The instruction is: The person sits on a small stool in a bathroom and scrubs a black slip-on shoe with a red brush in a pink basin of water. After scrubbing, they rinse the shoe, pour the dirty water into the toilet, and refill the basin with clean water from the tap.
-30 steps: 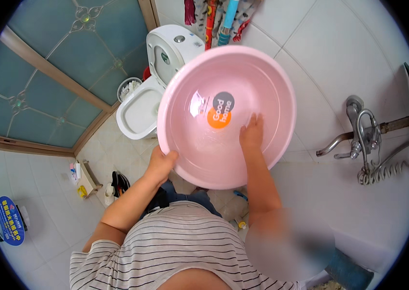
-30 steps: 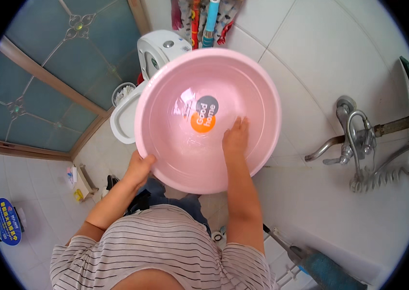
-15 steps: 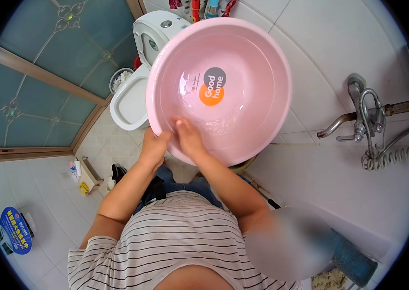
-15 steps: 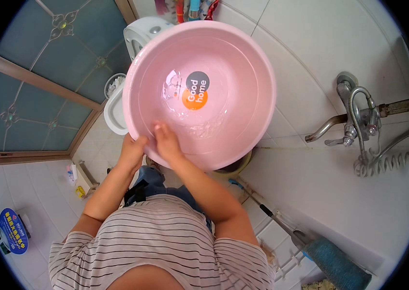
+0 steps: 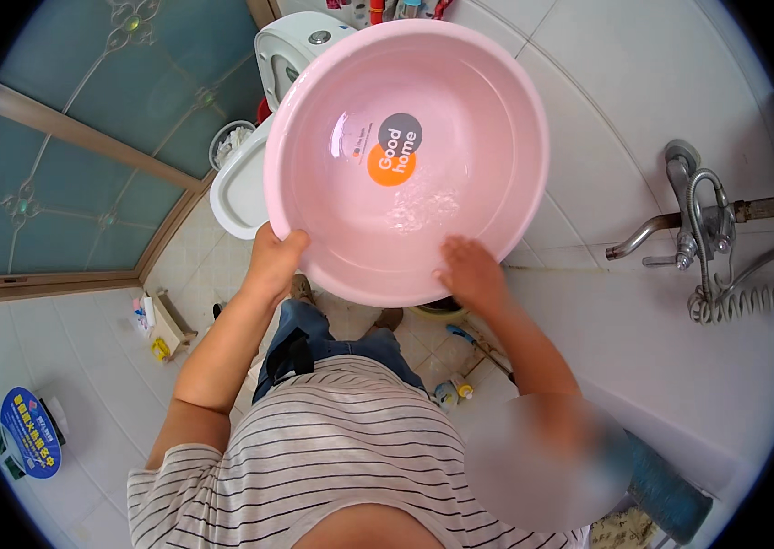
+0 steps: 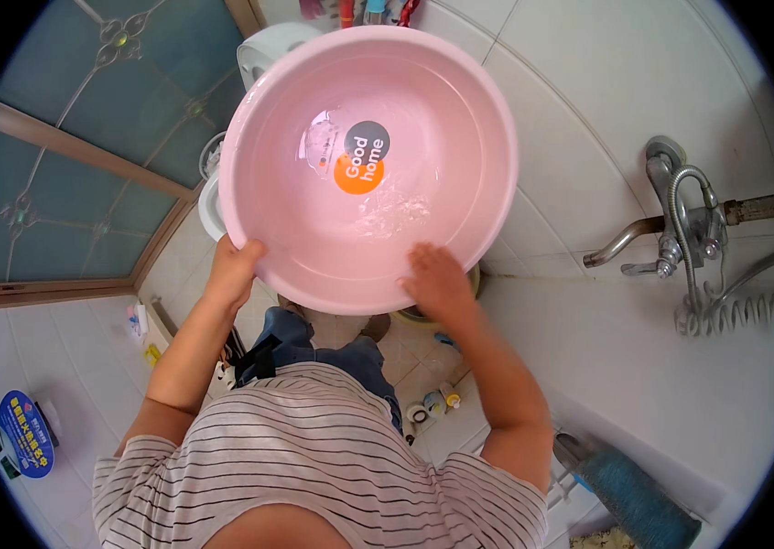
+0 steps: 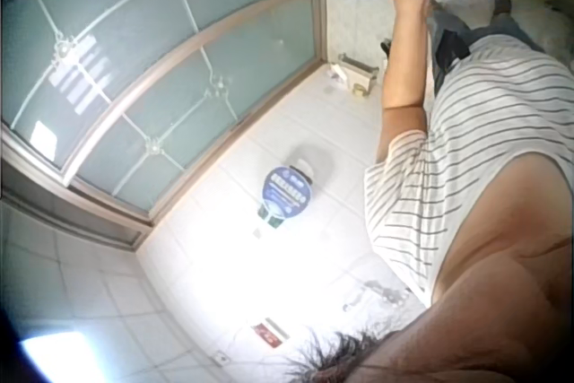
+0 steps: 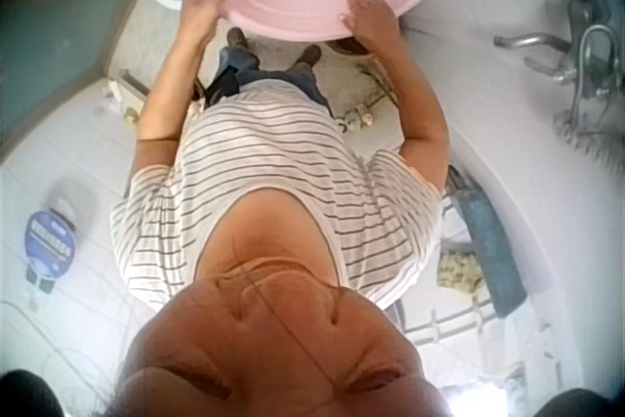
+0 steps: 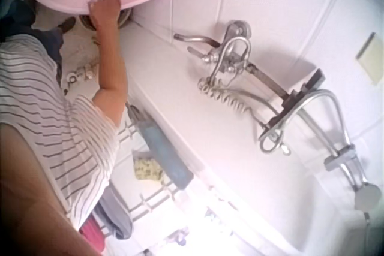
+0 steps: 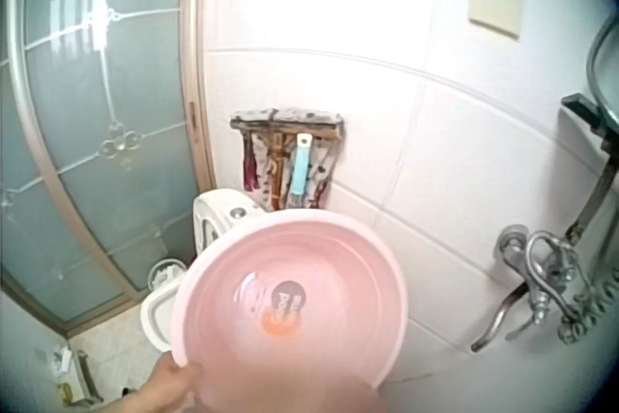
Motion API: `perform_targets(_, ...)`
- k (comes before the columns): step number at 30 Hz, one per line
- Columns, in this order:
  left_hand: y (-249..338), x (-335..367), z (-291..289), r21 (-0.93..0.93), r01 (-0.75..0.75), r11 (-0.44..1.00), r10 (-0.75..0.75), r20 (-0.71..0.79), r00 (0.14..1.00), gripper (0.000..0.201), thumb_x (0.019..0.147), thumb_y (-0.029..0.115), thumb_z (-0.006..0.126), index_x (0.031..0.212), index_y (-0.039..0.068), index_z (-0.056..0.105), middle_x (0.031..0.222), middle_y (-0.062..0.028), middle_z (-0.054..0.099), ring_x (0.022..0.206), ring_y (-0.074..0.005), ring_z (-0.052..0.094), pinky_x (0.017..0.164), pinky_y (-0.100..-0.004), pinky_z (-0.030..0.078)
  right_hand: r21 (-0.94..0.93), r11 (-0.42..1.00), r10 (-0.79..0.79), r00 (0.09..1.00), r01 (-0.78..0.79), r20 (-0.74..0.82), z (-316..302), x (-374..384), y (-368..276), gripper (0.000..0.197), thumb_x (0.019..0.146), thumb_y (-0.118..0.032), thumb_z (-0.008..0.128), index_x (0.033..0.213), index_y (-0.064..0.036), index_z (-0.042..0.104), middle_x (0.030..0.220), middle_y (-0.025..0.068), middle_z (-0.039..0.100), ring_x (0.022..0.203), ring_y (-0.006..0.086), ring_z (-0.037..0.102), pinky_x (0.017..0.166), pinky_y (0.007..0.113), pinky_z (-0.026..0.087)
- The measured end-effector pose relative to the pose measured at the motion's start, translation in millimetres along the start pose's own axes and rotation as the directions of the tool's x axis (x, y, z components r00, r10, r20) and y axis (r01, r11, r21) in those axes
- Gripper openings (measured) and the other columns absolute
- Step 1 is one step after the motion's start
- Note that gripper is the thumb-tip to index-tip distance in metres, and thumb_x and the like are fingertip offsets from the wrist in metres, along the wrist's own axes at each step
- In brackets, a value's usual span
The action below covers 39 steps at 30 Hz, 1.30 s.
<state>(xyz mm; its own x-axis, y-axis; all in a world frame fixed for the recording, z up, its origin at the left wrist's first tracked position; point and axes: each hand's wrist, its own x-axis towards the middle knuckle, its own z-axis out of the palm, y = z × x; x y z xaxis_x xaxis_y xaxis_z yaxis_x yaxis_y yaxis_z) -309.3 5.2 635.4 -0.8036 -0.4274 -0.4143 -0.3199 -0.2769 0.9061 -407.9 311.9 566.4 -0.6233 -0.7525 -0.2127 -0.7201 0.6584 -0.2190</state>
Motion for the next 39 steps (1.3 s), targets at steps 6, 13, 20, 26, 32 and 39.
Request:
perform_targets(6, 6, -4, 2, 0.091, 0.005, 0.996, -0.012, 0.071, 0.997, 0.037, 0.077, 0.003, 0.049, 0.112, -0.009, 0.053, 0.103, -0.0125, 0.062, 0.091, -0.0195, 0.060, 0.080, -0.0310, 0.047, -0.216, 0.970, 0.079, 0.983, -0.113, -0.164, 8, 26, 47, 0.051, 0.082, -0.031, 0.060, 0.123, 0.0002, 0.052, 0.134, 0.0168, 0.046, 0.127, 0.0271, 0.040, 0.108, 0.039, 0.026)
perform_targets(13, -3, -9, 8, 0.064, 0.012, 0.998, -0.017, 0.080, 0.997, 0.035, 0.077, 0.001, 0.050, 0.110, -0.007, 0.057, 0.101, -0.0140, 0.064, 0.089, -0.0207, 0.061, 0.080, -0.0313, 0.048, 0.188, 0.921, 0.368, 0.921, -0.342, -0.130, 96, 71, 18, 0.028, 0.077, -0.023, 0.064, 0.096, -0.0026, 0.060, 0.107, 0.0179, 0.058, 0.100, 0.0289, 0.055, 0.089, 0.042, 0.042)
perform_targets(20, -16, -17, 8, 0.058, 0.074, 0.996, -0.079, 0.075, 0.994, 0.034, 0.077, 0.002, 0.051, 0.109, -0.007, 0.058, 0.098, -0.0146, 0.064, 0.086, -0.0214, 0.062, 0.077, -0.0322, 0.049, 0.862, -0.198, 0.415, 0.757, -0.466, 0.505, 103, 117, -75, 0.014, 0.087, -0.013, 0.051, 0.094, -0.0037, 0.059, 0.084, 0.0088, 0.061, 0.077, 0.0190, 0.060, 0.063, 0.032, 0.050)
perform_targets(26, -11, -27, 6, 0.102, 0.165, 0.981, -0.182, 0.186, 0.966, 0.039, 0.076, -0.001, 0.048, 0.113, -0.007, 0.055, 0.103, -0.0119, 0.063, 0.091, -0.0194, 0.061, 0.081, -0.0311, 0.048, 0.914, -0.362, 0.260, 0.921, -0.185, 0.290, 22, 180, -66, 0.024, 0.093, -0.010, 0.045, 0.110, -0.0011, 0.058, 0.095, 0.0092, 0.062, 0.083, 0.0174, 0.060, 0.077, 0.030, 0.051)
perform_targets(32, 0, -36, 5, 0.072, 0.131, 0.989, -0.142, 0.186, 0.972, 0.038, 0.074, -0.001, 0.048, 0.110, -0.007, 0.057, 0.100, -0.0116, 0.064, 0.088, -0.0189, 0.061, 0.077, -0.0303, 0.049, 0.929, 0.366, 0.682, 0.662, 0.056, -0.309, 8, 182, 75, 0.025, 0.093, -0.016, 0.047, 0.109, -0.0018, 0.060, 0.095, 0.0078, 0.063, 0.087, 0.0160, 0.060, 0.078, 0.028, 0.049)
perform_targets(39, -12, -32, -14, 0.002, 0.130, 0.992, -0.129, 0.069, 0.989, 0.034, 0.076, 0.001, 0.049, 0.108, -0.008, 0.058, 0.099, -0.0137, 0.064, 0.085, -0.0198, 0.062, 0.076, -0.0305, 0.049, 0.455, 0.644, 0.736, 0.661, -0.615, -0.146, 117, 113, 69, 0.027, 0.088, -0.020, 0.050, 0.104, 0.0001, 0.058, 0.091, 0.0177, 0.062, 0.082, 0.0245, 0.064, 0.070, 0.032, 0.052)
